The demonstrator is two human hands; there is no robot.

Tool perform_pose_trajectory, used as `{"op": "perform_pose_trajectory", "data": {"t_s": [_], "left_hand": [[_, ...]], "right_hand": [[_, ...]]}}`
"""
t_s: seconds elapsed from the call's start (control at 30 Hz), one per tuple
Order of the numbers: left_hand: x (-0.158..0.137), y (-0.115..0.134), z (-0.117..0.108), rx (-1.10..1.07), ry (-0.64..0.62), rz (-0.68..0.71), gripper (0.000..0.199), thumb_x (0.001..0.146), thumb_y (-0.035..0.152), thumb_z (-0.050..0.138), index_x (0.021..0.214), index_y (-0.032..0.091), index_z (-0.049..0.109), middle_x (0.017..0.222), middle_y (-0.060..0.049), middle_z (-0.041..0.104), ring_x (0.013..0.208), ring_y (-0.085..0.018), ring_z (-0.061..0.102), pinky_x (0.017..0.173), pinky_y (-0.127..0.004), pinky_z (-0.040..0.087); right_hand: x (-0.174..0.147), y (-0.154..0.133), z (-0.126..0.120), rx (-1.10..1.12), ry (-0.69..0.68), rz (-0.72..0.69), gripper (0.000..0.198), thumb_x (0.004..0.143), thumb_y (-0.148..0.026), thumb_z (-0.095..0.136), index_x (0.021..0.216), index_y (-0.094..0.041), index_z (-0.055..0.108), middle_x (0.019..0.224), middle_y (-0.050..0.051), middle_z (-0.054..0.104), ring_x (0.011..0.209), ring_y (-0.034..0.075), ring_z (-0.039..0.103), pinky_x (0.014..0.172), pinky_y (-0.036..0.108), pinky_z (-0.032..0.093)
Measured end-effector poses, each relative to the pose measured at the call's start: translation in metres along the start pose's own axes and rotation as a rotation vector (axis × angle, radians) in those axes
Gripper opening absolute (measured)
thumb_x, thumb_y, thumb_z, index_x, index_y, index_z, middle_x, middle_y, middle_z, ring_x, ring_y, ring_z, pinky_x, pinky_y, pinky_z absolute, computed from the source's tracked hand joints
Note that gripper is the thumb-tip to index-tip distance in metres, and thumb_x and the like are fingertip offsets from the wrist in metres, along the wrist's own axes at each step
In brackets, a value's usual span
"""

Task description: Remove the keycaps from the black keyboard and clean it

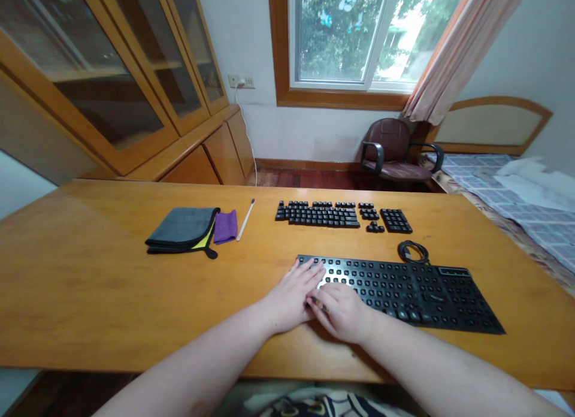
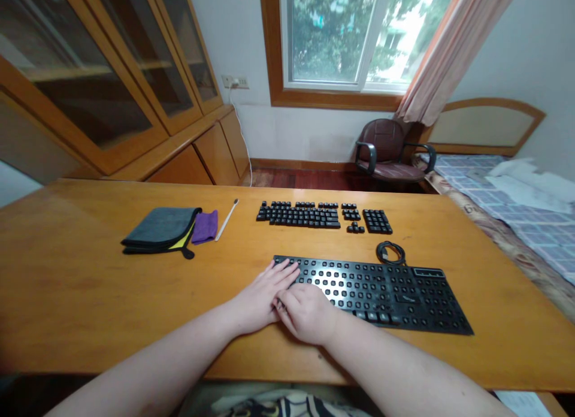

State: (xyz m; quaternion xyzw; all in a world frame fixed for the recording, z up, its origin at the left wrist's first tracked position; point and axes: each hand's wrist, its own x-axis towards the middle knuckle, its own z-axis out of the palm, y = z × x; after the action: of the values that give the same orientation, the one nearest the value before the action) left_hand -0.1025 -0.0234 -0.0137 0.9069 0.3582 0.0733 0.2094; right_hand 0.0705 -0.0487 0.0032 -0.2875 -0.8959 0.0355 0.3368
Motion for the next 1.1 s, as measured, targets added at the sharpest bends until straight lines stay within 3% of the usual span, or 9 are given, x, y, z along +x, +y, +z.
{"op": "perform_pose_trajectory", "data": {"t_s": [0.47, 1.1], "left_hand": [[-0.0016, 0.0074, 0.0036, -0.031, 0.034, 0.005, 0.061, 0.086, 0.031, 0.042, 0.143, 0.021, 0.024, 0.150, -0.005, 0.027, 0.140, -0.024, 0.014, 0.114, -0.049, 0.010], [-0.0017, 0.0076, 0.0014, -0.084, 0.075, -0.006, 0.055, 0.086, 0.029, 0.047, 0.139, 0.023, 0.035, 0.146, -0.006, 0.034, 0.138, -0.025, 0.019, 0.113, -0.051, 0.015]], "right_hand": [[0.0000, 0.0005, -0.0001, 0.015, -0.022, -0.073, 0.009, 0.084, -0.014, 0.047, 0.085, -0.013, 0.057, 0.066, 0.008, 0.063, 0.059, 0.017, 0.055, 0.058, 0.030, 0.046], [0.0015, 0.0004, -0.0002, 0.032, 0.078, -0.013, 0.011, 0.083, -0.012, 0.047, 0.086, -0.014, 0.057, 0.068, 0.008, 0.063, 0.062, 0.017, 0.056, 0.059, 0.030, 0.047]]}}
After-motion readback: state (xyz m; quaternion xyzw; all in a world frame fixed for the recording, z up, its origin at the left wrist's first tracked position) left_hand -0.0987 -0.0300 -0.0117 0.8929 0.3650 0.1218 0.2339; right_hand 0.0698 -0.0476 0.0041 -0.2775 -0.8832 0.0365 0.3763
